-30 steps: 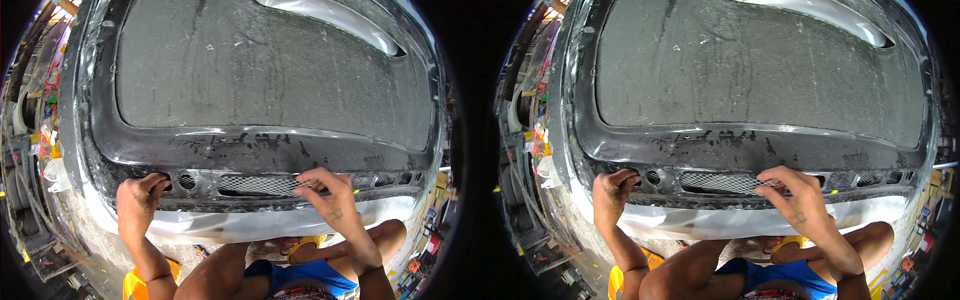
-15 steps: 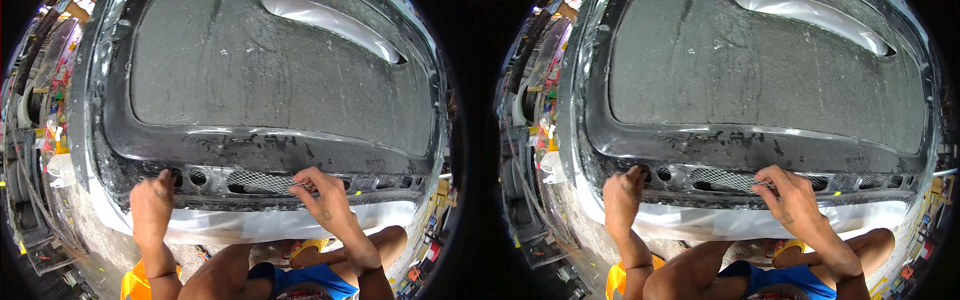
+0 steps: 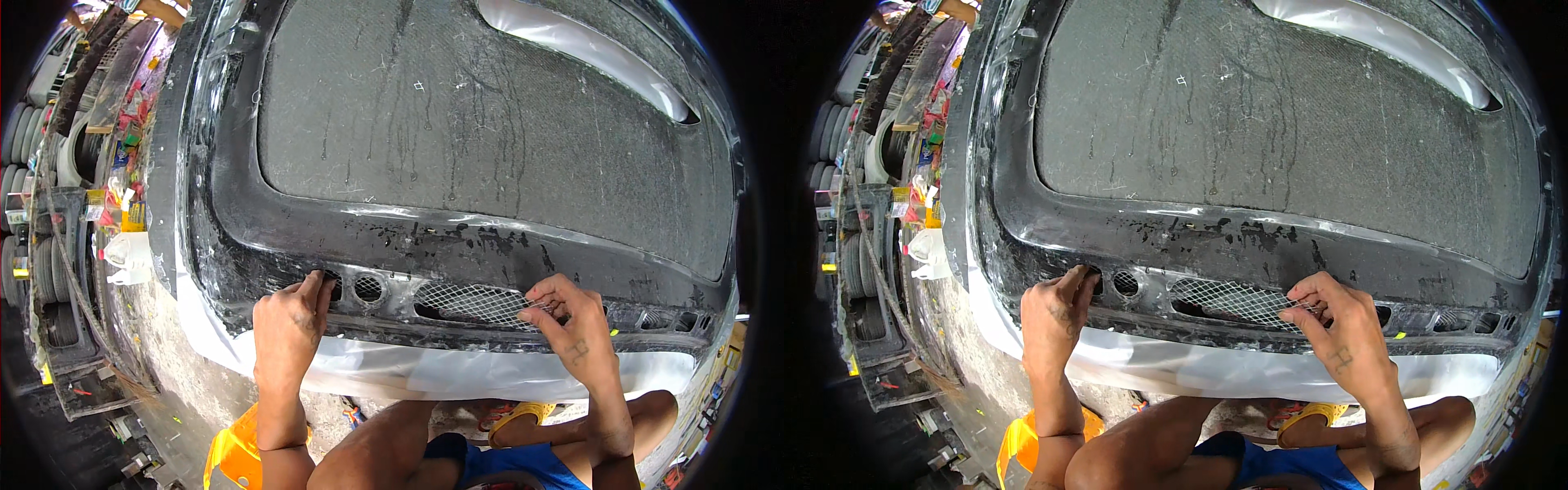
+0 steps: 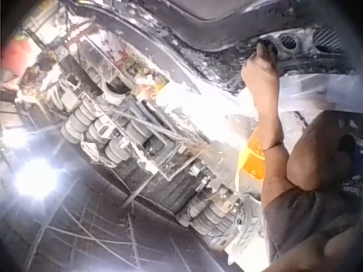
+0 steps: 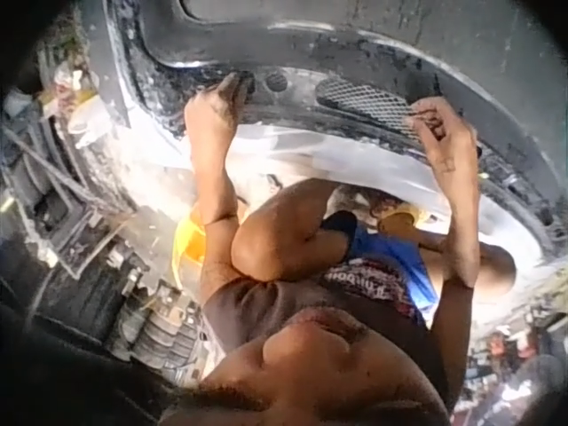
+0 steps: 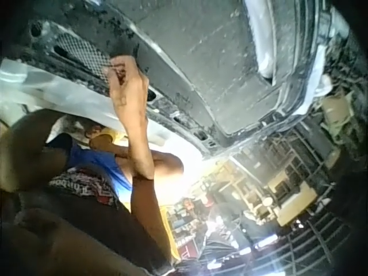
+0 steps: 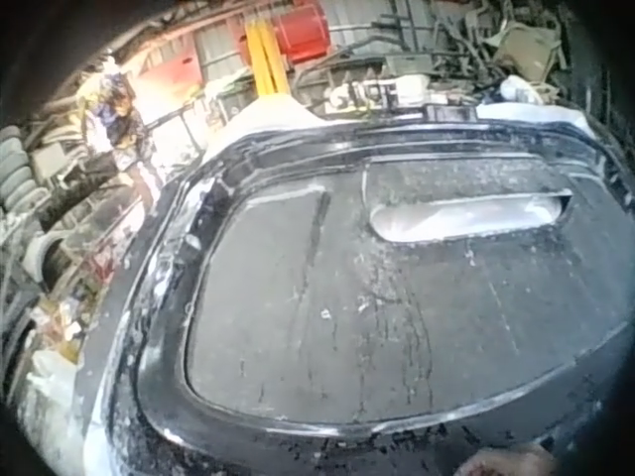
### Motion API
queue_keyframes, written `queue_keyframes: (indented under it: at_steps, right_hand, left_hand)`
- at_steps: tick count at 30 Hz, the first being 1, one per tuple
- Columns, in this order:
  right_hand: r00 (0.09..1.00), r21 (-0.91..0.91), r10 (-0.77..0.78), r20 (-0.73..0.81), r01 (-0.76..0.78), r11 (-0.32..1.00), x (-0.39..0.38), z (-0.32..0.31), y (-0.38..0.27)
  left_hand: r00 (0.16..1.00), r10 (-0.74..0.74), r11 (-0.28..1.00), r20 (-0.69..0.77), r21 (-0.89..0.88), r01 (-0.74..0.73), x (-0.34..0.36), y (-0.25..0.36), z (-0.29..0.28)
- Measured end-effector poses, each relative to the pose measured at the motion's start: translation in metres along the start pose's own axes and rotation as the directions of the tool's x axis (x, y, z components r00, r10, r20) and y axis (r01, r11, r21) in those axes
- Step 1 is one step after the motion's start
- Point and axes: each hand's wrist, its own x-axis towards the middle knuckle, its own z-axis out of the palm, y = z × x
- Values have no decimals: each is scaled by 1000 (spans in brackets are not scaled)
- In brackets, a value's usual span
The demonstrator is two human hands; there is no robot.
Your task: Cutting and installing a decorative mesh grille into the vents of a car body part.
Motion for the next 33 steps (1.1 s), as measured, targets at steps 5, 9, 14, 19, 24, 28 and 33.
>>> queue_keyframes:
  at_steps: [5, 9, 14, 19, 24, 28, 33]
  right_hand:
    - [1000, -19, -18, -8, 18, 1000, 1, 0, -1]
    - [1000, 73, 3, -19, -2, 997, 2, -11, 3]
    - [986, -71, -118, -116, 111, 991, -6, 5, 1]
    - [994, -3, -36, -99, 36, 999, -5, -2, 1]
    - [988, 224, 152, 36, -156, 962, 1, -3, 3]
    - [997, 92, 53, 57, -58, 994, 0, 9, -7]
    - [994, -54, -99, -56, 96, 994, 1, 22, -8]
  left_hand:
    - [998, 10, 1000, -62, -24, -12, -5, -4, 6]
    - [997, -29, 998, 71, 61, 25, -1, 2, 0]
    - [994, 106, 991, -38, -75, -108, -10, 3, -13]
    - [988, -41, 939, -146, -343, -12, -18, -9, -15]
    - [981, -110, 929, -161, -366, 44, -20, -18, -11]
    - [985, -92, 927, -148, -375, 30, -18, -15, -9]
    - [995, -49, 931, -91, -364, 13, -17, -11, -6]
